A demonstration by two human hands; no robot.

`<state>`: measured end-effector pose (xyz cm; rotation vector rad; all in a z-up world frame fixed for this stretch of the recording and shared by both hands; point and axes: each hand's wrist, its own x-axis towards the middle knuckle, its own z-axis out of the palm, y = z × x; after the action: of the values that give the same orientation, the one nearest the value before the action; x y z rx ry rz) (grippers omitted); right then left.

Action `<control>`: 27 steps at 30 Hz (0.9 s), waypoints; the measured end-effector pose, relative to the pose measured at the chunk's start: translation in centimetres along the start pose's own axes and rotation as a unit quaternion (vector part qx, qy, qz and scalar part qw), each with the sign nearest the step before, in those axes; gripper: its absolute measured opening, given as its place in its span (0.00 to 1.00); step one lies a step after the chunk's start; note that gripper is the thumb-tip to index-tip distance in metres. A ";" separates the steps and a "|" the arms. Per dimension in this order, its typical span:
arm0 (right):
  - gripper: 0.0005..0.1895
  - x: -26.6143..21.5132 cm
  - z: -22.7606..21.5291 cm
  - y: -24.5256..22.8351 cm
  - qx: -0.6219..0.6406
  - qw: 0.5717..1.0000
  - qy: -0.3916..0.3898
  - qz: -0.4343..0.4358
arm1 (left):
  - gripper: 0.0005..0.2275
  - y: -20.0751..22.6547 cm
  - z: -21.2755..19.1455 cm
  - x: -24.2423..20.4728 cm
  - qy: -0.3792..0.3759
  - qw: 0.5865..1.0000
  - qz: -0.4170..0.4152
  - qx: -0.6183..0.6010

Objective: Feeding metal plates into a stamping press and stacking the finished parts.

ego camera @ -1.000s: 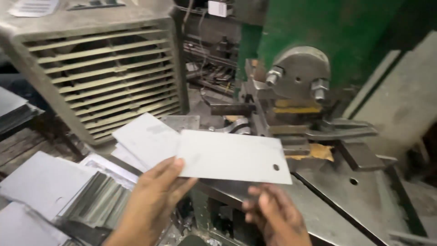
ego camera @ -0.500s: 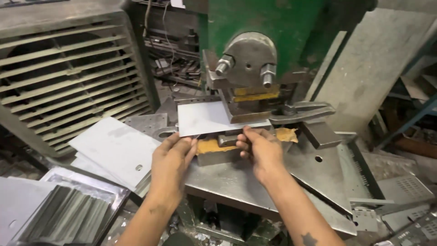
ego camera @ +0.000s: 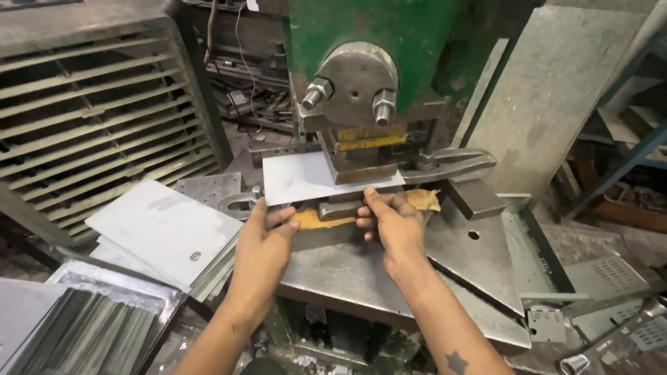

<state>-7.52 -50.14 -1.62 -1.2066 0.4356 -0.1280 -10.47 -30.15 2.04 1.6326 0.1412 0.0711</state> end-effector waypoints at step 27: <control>0.14 0.1 -0.3 0.7 -0.004 1.000 -0.004 -0.029 | 0.27 0.8 -0.4 1.4 -0.003 0.996 -0.029 -0.080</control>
<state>-7.59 -50.17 -2.37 -1.2270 0.3936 -0.1719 -9.05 -29.62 2.78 1.4671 0.1745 0.0324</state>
